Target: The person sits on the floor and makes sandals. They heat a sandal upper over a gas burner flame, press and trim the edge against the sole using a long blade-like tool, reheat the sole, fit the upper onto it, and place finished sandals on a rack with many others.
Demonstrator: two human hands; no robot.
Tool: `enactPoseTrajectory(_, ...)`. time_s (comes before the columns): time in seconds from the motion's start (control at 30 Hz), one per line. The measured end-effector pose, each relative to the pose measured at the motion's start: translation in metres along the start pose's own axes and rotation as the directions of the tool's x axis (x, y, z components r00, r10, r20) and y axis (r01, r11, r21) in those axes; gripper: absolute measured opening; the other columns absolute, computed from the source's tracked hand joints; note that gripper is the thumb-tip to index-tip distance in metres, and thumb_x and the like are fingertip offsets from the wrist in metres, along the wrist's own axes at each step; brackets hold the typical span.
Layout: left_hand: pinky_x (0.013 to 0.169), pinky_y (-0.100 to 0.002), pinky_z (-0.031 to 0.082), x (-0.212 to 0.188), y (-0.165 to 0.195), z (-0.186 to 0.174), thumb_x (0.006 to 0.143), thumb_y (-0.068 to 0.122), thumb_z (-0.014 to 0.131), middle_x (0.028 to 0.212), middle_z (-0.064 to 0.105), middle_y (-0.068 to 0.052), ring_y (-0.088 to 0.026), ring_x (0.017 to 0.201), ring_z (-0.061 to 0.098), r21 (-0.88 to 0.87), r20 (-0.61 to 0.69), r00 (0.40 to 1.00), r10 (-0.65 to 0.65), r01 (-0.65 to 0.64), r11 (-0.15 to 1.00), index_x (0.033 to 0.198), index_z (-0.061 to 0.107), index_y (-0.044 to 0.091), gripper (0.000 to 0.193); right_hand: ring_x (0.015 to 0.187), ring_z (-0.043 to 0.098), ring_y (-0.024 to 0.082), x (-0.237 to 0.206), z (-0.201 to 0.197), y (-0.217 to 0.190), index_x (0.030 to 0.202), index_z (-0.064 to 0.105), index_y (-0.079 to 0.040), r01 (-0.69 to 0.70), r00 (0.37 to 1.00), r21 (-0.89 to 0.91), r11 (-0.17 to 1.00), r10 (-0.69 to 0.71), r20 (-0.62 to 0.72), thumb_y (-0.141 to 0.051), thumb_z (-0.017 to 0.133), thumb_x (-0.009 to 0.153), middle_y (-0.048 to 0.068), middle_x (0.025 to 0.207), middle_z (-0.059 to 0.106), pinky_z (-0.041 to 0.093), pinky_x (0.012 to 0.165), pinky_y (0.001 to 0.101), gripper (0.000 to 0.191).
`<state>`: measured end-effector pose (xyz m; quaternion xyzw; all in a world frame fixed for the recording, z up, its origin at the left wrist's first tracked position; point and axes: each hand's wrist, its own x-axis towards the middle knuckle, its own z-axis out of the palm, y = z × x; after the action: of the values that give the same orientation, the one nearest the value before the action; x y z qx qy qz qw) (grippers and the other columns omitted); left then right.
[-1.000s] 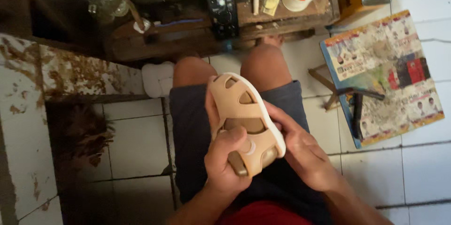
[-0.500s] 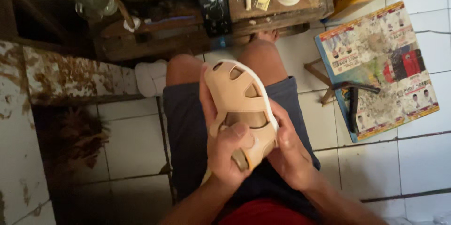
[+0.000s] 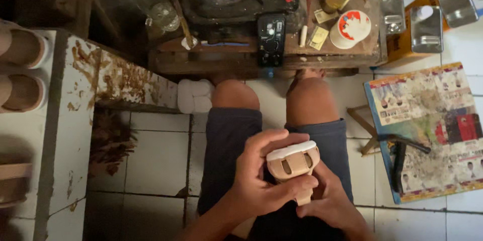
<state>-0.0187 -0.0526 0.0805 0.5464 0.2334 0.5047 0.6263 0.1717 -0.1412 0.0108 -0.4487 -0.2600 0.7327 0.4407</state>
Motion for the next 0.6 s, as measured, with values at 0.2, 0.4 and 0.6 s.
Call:
enactPoseTrajectory(0.2, 0.093, -0.035, 0.067, 0.003, -0.004, -0.012, 0.091, 0.010, 0.090, 0.127, 0.070, -0.023, -0.027, 0.114, 0.076, 0.194, 0.028, 0.984, 0.177, -0.179, 0.965, 0.142, 0.041, 0.005, 0.070, 0.110, 0.062, 0.019, -0.004, -0.012, 0.011, 0.158, 0.037, -0.005, -0.060, 0.998, -0.087, 0.994, 0.058, -0.026, 0.009, 0.091, 0.053, 0.008, 0.127, 0.061, 0.055, 0.089, 0.0377, 0.118)
enactPoseTrajectory(0.4, 0.089, -0.037, 0.066, 0.001, -0.005, -0.016, 0.087, 0.011, 0.090, 0.116, 0.073, -0.026, -0.029, 0.108, 0.076, 0.177, 0.040, 0.988, 0.146, -0.151, 0.972, 0.122, 0.045, 0.006, 0.057, 0.117, 0.062, 0.018, -0.002, -0.008, 0.011, 0.153, 0.037, -0.002, 0.005, 1.000, -0.065, 0.998, -0.004, 0.013, 0.009, 0.089, 0.052, 0.007, 0.130, 0.062, 0.054, 0.094, 0.0350, 0.114)
enactPoseTrajectory(0.6, 0.094, -0.037, 0.067, 0.000, -0.006, -0.017, 0.098, 0.014, 0.086, 0.119, 0.072, -0.025, -0.030, 0.116, 0.076, 0.258, 0.032, 0.966, 0.255, -0.254, 0.932, 0.126, 0.041, 0.003, 0.054, 0.111, 0.064, 0.020, -0.002, -0.013, 0.017, 0.153, 0.039, 0.000, -0.007, 1.000, -0.083, 0.997, 0.009, 0.025, 0.005, 0.090, 0.055, 0.008, 0.125, 0.063, 0.056, 0.092, 0.0375, 0.111)
